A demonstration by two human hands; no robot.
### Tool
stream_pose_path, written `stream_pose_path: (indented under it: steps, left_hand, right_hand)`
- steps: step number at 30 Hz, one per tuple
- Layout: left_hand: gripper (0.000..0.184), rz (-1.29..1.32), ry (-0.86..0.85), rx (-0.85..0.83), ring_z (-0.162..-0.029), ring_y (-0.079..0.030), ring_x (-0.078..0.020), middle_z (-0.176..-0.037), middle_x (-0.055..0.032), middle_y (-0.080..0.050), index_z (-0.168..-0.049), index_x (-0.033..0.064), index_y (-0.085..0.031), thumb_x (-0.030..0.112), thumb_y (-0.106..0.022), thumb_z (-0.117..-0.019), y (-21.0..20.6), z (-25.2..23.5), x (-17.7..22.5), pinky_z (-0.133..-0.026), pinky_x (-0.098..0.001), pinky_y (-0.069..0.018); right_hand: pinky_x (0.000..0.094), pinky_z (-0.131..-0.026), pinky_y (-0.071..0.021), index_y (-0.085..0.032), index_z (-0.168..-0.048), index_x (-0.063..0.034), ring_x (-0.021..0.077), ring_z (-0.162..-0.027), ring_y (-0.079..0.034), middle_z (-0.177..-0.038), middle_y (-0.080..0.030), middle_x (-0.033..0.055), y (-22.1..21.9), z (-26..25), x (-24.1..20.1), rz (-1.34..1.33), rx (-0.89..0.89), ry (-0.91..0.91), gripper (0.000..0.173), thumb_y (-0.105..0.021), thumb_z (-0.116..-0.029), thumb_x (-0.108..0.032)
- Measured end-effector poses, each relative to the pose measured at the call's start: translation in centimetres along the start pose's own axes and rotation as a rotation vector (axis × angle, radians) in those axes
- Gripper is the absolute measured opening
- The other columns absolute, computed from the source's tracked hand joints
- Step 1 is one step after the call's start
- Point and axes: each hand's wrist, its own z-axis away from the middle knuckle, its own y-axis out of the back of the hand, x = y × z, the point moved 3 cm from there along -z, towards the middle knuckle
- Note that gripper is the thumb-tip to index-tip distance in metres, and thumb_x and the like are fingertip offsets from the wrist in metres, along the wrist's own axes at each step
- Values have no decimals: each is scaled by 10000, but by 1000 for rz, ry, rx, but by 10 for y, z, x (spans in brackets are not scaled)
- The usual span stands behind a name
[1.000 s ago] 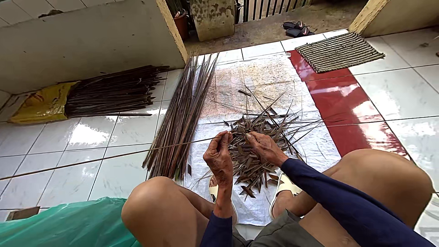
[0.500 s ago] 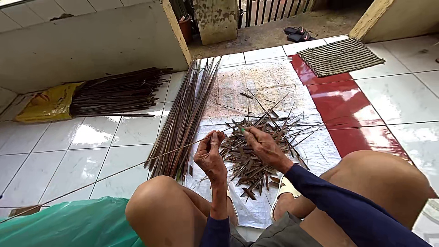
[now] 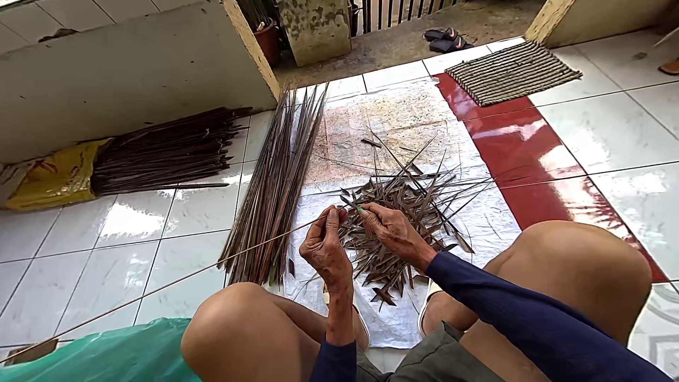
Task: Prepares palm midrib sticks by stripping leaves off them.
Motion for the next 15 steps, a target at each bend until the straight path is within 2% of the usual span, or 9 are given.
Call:
stream_pose_path:
  steps: [6, 10, 12, 15]
  left_hand:
    - [156, -11, -2, 4, -818, -774, -327, -897, -230, -759, -1077, -135, -702, -30, -630, -987, 6, -5, 5, -821, -447, -661]
    - [146, -40, -25, 4, -813, -775, -324, -896, -224, -759, -1071, -130, -698, -32, -628, -989, 11, -10, 10, -818, -445, -664]
    - [144, -48, -34, -15, -819, -775, -326, -909, -222, -760, -1074, -127, -701, -38, -629, -987, 14, -13, 11, -826, -450, -664]
    - [140, -39, -35, -27, -840, -775, -319, -925, -216, -761, -1080, -118, -701, -44, -630, -984, 15, -14, 9, -834, -446, -664]
  right_hand:
    - [422, -657, -501, -702, -1138, -162, 176, -681, -593, -763, -611, 31, 7, -9, 31, 56, 34, -118, 396, -427, -1094, -444]
    - [518, -725, -505, -681, -1043, -67, 279, -768, -633, -802, -627, 119, 16, -14, 65, 148, 35, -220, 412, -413, -1103, -374]
    - [499, -721, -494, -674, -1028, -62, 263, -754, -616, -792, -612, 110, 22, -13, 71, 141, 38, -226, 408, -406, -1106, -359]
    - [416, -674, -506, -711, -1121, -115, 176, -690, -599, -778, -627, 43, 31, -11, 50, 66, 72, -148, 390, -416, -1106, -371]
